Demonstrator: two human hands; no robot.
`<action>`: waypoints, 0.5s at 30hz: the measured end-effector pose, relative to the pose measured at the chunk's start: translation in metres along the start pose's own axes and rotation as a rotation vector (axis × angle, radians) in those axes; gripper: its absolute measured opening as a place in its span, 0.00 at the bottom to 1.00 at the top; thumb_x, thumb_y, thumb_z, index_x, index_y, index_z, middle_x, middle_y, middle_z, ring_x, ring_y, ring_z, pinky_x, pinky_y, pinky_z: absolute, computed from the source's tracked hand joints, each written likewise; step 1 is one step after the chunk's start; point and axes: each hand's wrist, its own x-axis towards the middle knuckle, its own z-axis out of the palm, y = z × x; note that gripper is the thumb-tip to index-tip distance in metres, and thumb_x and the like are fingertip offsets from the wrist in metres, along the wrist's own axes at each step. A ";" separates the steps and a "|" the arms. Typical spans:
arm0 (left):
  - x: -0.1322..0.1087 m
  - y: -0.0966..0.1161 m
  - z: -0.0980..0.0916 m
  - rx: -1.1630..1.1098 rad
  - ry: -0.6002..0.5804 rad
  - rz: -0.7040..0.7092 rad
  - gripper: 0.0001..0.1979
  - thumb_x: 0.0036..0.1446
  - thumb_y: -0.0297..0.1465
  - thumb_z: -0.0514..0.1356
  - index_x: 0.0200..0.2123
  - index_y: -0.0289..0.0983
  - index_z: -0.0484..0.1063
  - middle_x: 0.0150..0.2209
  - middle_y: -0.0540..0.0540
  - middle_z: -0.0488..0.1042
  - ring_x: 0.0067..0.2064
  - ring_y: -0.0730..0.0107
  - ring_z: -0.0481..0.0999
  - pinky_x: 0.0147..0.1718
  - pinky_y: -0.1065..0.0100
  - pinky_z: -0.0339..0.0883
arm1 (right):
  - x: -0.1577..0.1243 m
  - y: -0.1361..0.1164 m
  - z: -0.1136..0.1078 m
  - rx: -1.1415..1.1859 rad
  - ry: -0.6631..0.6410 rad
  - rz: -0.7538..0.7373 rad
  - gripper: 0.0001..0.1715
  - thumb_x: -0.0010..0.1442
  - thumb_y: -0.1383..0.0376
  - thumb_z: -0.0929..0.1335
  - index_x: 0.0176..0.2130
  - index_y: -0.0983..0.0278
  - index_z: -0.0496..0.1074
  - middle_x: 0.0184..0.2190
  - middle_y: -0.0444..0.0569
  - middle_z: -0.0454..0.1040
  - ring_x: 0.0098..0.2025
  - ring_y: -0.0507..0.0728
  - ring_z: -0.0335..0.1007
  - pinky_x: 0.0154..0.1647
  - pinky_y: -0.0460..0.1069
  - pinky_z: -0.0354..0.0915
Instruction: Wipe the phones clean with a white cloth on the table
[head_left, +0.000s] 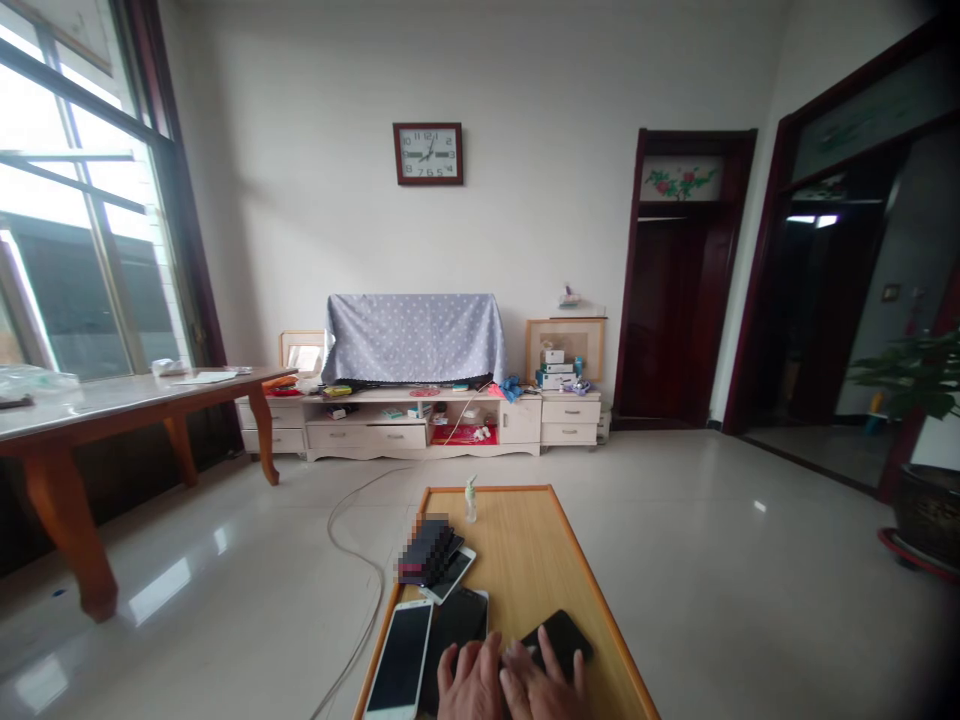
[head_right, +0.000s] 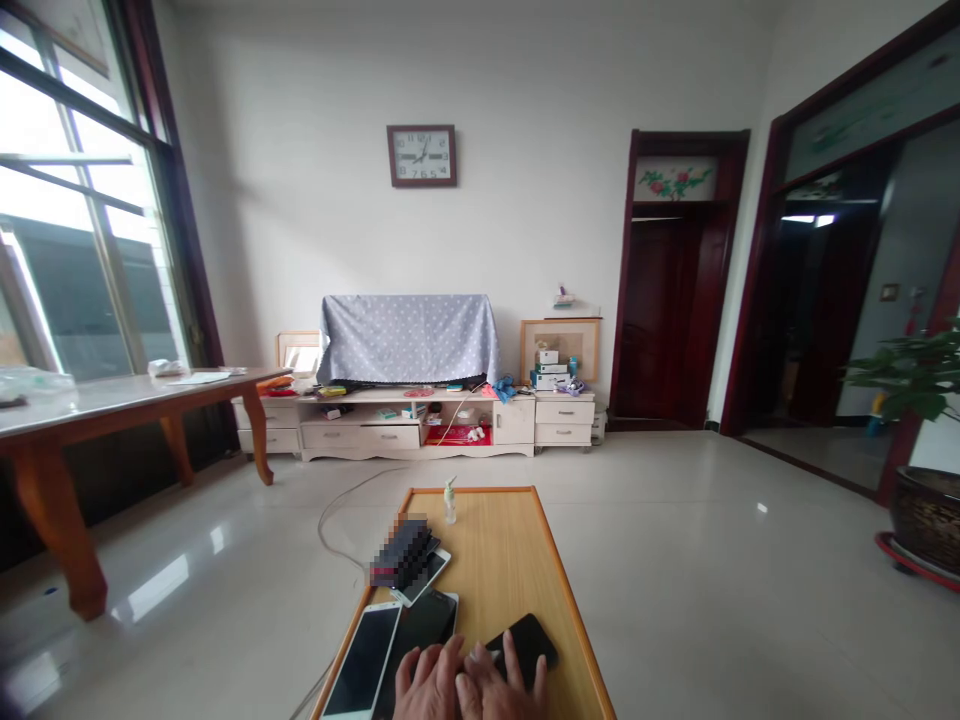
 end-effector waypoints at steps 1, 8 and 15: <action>0.000 0.001 0.000 -0.002 0.003 -0.008 0.22 0.56 0.28 0.53 0.55 0.40 0.67 0.41 0.47 0.80 0.48 0.61 0.74 0.56 0.53 0.53 | 0.003 0.001 -0.004 -0.014 -0.010 0.012 0.27 0.68 0.46 0.52 0.55 0.40 0.70 0.60 0.35 0.67 0.68 0.70 0.50 0.64 0.79 0.41; -0.001 0.003 0.001 0.050 0.048 0.000 0.21 0.57 0.28 0.54 0.55 0.41 0.67 0.40 0.47 0.80 0.46 0.61 0.75 0.56 0.53 0.55 | 0.001 -0.011 -0.007 0.000 -0.103 -0.002 0.29 0.70 0.50 0.48 0.57 0.40 0.68 0.61 0.35 0.66 0.69 0.68 0.49 0.65 0.79 0.36; 0.007 0.014 -0.022 -0.068 -0.134 -0.055 0.35 0.40 0.43 0.63 0.54 0.40 0.67 0.44 0.43 0.79 0.50 0.52 0.73 0.59 0.49 0.50 | 0.017 0.030 -0.055 -0.034 -0.129 0.045 0.30 0.70 0.53 0.48 0.63 0.48 0.63 0.67 0.42 0.56 0.71 0.70 0.37 0.61 0.82 0.36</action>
